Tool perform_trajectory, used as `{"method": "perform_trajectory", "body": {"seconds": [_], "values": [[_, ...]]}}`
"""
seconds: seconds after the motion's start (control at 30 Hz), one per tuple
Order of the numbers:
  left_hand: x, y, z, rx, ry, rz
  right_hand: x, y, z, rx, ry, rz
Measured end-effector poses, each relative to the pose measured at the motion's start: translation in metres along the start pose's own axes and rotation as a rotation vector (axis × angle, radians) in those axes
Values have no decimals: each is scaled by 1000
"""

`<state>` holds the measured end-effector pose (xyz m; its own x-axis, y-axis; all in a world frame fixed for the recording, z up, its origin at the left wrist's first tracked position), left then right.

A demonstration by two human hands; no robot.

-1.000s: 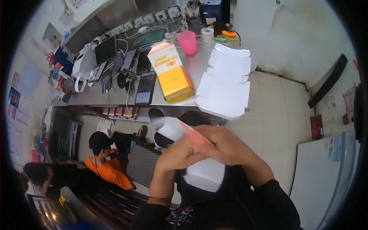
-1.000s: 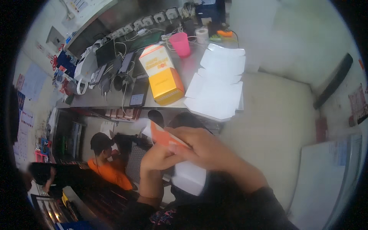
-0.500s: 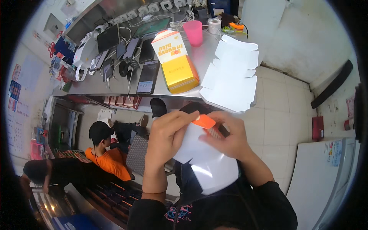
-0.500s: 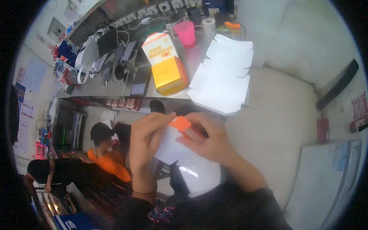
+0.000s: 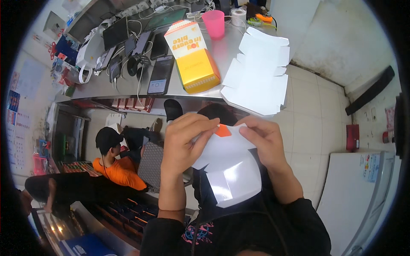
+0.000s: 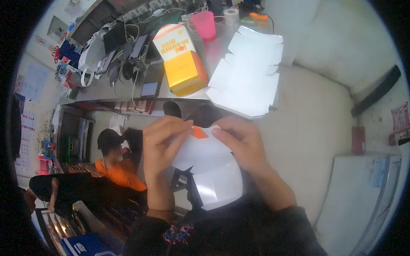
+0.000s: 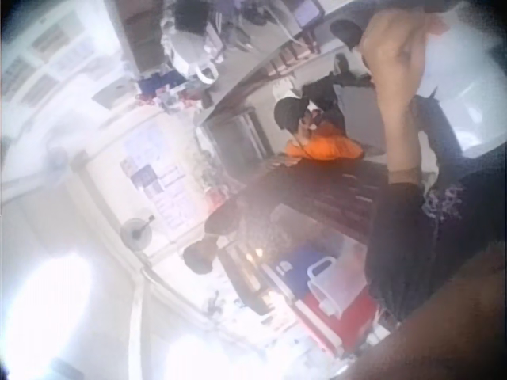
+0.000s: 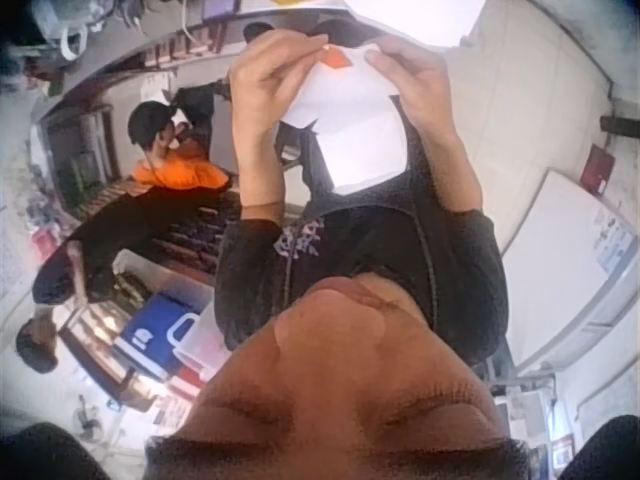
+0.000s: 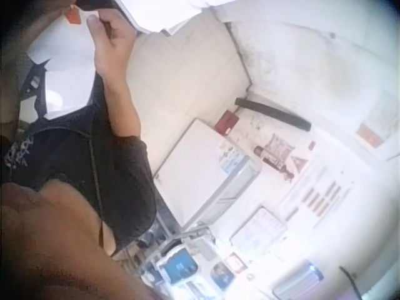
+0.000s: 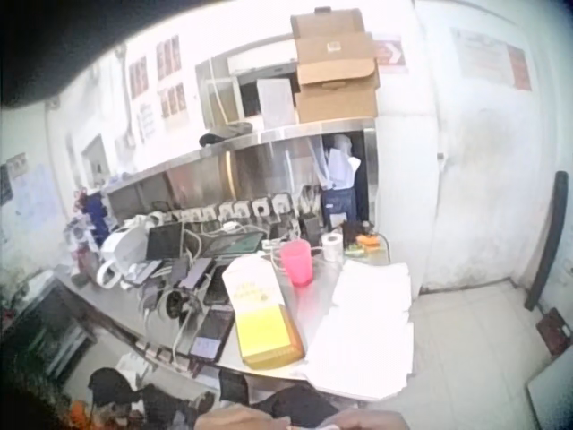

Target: The person folds and assembles multiple cardboard food boxes from flat templates and stacks them on a counter.

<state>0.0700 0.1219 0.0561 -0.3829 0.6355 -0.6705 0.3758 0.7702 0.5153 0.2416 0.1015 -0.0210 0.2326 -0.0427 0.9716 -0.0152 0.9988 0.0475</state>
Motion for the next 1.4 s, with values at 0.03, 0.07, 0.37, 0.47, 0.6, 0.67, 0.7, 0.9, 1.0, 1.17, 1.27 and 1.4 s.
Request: {"method": "perform_trajectory", "body": {"seconds": [0.03,0.07,0.37,0.47,0.6,0.67,0.7,0.9,1.0,1.17,1.27,1.4], "values": [[-2,1,0,-18,60,24,-2,0,0,4,-16,12],[-3,4,2,-17,58,20,-4,-1,0,4,-17,17],[11,6,35,172,9,-28,-30,0,-8,5,0,114],[8,9,38,180,-6,16,-39,-1,-11,-4,103,179],[9,11,39,169,-59,46,-52,-3,-9,35,275,240],[11,9,40,203,-21,78,-52,-2,-8,52,316,245],[11,7,41,200,-23,71,-48,0,-10,53,205,202],[20,3,53,241,52,-18,-33,0,-7,-39,-219,-16],[22,0,57,184,91,-44,-34,-2,-9,-73,-340,-43],[22,-4,60,177,159,-2,-61,-1,-20,-92,-87,169],[18,-3,57,190,132,10,-71,-2,-19,-24,117,280],[24,-8,56,185,107,20,-73,-2,-13,50,216,296]]}}
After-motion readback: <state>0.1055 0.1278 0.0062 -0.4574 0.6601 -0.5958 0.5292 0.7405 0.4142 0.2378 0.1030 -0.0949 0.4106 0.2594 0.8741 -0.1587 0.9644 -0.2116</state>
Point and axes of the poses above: each hand's wrist, its own y-axis towards the middle knuckle, its own z-axis out of the palm, x = y × z, the point moved 9 cm from there along y, towards the middle knuckle, and after that the axes turned 2 degrees about -x, right-handed, at the moved point
